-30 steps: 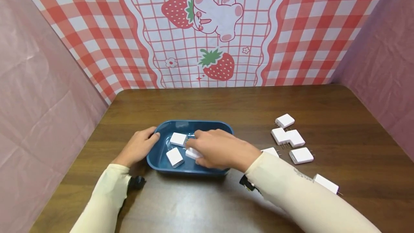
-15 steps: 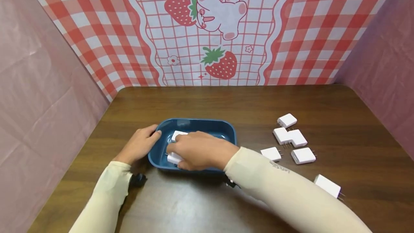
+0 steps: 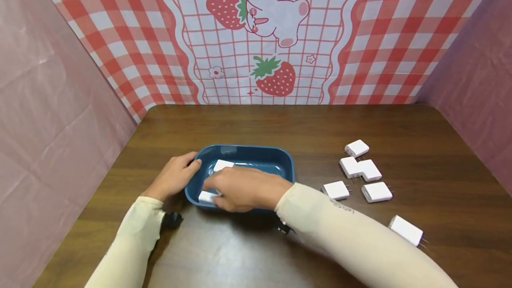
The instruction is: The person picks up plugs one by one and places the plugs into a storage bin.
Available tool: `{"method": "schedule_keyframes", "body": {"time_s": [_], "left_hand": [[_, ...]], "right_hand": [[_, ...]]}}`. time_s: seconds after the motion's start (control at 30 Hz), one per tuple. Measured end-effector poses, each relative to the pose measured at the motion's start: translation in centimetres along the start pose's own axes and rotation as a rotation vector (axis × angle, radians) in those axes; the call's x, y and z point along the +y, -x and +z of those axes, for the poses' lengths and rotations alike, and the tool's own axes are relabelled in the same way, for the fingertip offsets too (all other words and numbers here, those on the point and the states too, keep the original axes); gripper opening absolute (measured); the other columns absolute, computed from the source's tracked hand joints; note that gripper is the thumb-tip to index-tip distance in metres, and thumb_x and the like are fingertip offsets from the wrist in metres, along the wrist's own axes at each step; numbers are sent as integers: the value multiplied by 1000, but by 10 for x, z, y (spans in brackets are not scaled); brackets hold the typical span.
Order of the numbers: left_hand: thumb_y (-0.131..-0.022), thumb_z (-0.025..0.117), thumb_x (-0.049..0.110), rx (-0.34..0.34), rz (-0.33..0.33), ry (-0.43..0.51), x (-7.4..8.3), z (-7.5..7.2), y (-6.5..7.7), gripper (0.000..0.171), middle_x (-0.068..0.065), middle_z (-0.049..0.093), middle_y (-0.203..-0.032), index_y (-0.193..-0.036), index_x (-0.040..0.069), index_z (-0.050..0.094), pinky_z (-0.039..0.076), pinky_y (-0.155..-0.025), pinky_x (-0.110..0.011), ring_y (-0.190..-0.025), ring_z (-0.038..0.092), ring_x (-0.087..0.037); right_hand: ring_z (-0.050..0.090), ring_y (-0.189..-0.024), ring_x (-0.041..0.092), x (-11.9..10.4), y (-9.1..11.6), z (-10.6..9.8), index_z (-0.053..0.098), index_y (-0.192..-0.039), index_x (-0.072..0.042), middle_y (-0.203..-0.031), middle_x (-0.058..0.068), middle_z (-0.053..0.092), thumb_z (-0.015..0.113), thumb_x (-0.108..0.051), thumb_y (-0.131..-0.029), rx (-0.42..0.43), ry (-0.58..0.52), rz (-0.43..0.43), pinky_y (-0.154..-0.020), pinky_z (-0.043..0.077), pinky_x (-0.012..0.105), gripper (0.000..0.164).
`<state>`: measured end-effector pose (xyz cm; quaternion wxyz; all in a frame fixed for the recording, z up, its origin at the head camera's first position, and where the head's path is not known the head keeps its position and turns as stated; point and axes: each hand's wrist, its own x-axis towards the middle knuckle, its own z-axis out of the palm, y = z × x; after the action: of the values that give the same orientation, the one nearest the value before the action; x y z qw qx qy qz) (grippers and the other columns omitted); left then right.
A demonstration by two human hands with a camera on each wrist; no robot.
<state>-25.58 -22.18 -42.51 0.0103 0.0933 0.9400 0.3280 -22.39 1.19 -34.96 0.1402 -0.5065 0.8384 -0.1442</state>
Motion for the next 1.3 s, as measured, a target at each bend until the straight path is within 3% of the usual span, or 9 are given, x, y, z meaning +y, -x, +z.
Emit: {"method": "schedule_keyframes", "body": {"time_s": [0.37, 1.0, 1.3], "left_hand": [[-102, 48, 35, 21, 4, -11, 1, 0, 1, 30, -4, 67, -102, -114, 15, 67, 47, -85, -46, -89, 60, -24], [-103, 47, 35, -2, -23, 3, 3, 2, 2, 30, -4, 66, -102, -115, 15, 66, 47, -84, -45, -89, 58, -24], [-103, 47, 35, 0, -15, 10, 2, 2, 1, 30, -5, 67, -104, -116, 15, 66, 47, -86, -46, -90, 59, -24]], "right_hand": [[56, -124, 11, 19, 36, -15, 61, -138, -19, -137, -6, 60, 61, -33, -100, 11, 9, 197, -102, 45, 38, 40], [63, -101, 14, 48, 98, -26, 66, -130, -15, -121, 0, 67, 69, -28, -96, 152, -60, 336, -83, 56, 34, 37], [62, -96, 7, 54, 131, -26, 67, -125, -9, -109, -3, 69, 68, -22, -97, 267, -64, 332, -80, 55, 35, 31]]}}
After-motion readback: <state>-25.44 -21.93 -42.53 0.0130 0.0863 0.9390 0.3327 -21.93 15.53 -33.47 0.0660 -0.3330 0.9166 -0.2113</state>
